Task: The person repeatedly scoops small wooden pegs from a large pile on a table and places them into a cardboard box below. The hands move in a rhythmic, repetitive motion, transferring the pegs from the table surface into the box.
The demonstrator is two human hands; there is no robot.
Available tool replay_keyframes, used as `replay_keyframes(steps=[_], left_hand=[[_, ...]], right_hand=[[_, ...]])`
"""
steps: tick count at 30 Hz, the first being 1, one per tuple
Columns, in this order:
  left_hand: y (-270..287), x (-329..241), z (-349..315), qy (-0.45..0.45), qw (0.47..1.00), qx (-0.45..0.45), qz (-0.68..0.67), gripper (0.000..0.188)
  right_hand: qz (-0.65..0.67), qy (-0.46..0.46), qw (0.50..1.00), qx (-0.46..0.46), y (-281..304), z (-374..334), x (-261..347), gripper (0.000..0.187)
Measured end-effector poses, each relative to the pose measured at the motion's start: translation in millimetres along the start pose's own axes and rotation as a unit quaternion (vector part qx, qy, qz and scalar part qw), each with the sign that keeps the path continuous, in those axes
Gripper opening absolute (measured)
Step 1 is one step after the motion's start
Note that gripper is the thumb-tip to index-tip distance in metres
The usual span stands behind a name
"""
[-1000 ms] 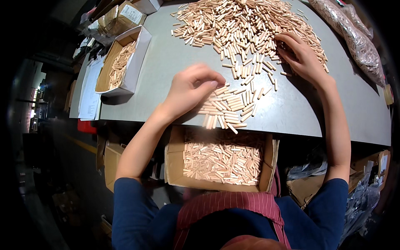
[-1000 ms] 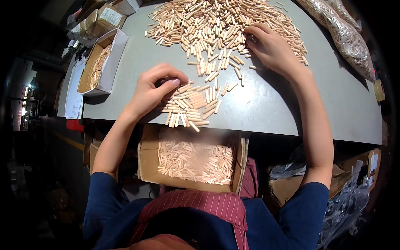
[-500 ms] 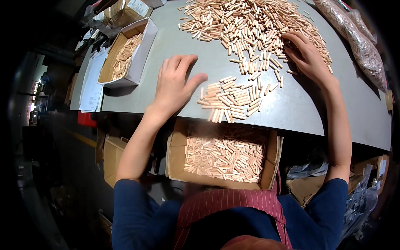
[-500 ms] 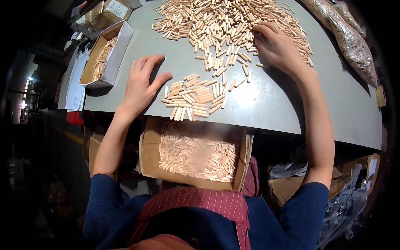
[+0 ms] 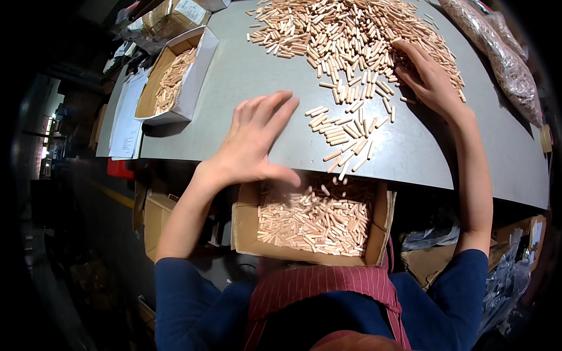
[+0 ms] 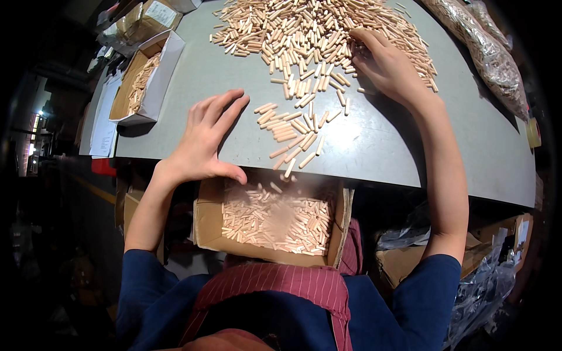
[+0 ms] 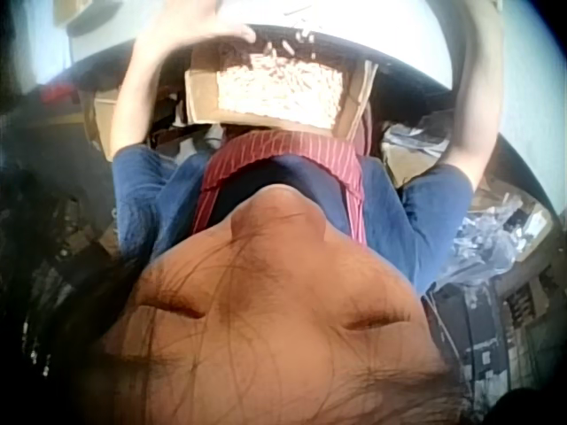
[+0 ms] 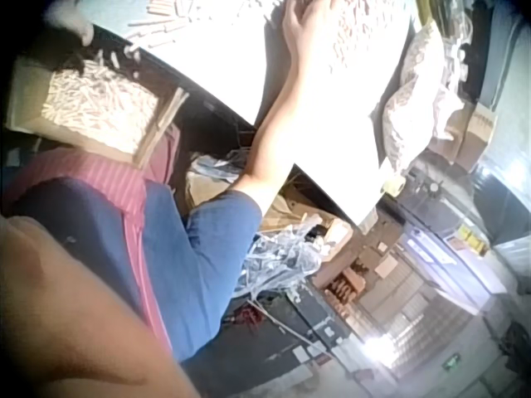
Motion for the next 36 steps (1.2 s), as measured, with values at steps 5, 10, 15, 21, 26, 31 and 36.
replay_keyframes(steps=[5, 10, 15, 21, 26, 31, 36], left_hand=[[-3, -12, 8, -0.026, 0.999, 0.017, -0.009, 0.136], [-8, -42, 26, -0.085, 0.994, 0.02, -0.068, 0.134], [-20, -72, 42, -0.119, 0.986, 0.033, -0.112, 0.137], [-22, -93, 51, -0.151, 0.984, 0.022, -0.087, 0.124], [-34, -98, 49, -0.149, 0.988, 0.032, -0.027, 0.078], [-30, -92, 40, -0.127, 0.986, 0.048, -0.096, 0.055], [-18, -81, 12, -0.151, 0.968, 0.095, -0.179, 0.049]], right_hand=[[-0.018, -0.008, 1.0, -0.018, -1, 0, 0, 0.063], [-0.016, 0.028, 0.998, -0.054, 2, 0, 2, 0.066], [0.004, 0.037, 0.997, -0.073, 4, 1, 5, 0.067], [0.012, 0.041, 0.997, -0.07, 3, 0, 9, 0.064], [-0.012, 0.048, 0.997, -0.057, 0, 0, 4, 0.057], [-0.026, 0.089, 0.993, -0.074, 5, 0, 8, 0.034], [-0.034, 0.084, 0.988, -0.125, 23, 2, 4, 0.027]])
Point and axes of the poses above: each hand's wrist, its own z-axis towards the middle knuckle, its own y-axis out of the back of the hand, x = y × z, the point moved 8 cm from there along z, towards the middle knuckle, and after that the axes turned 11 degrees about y, right-handed, at the moved point
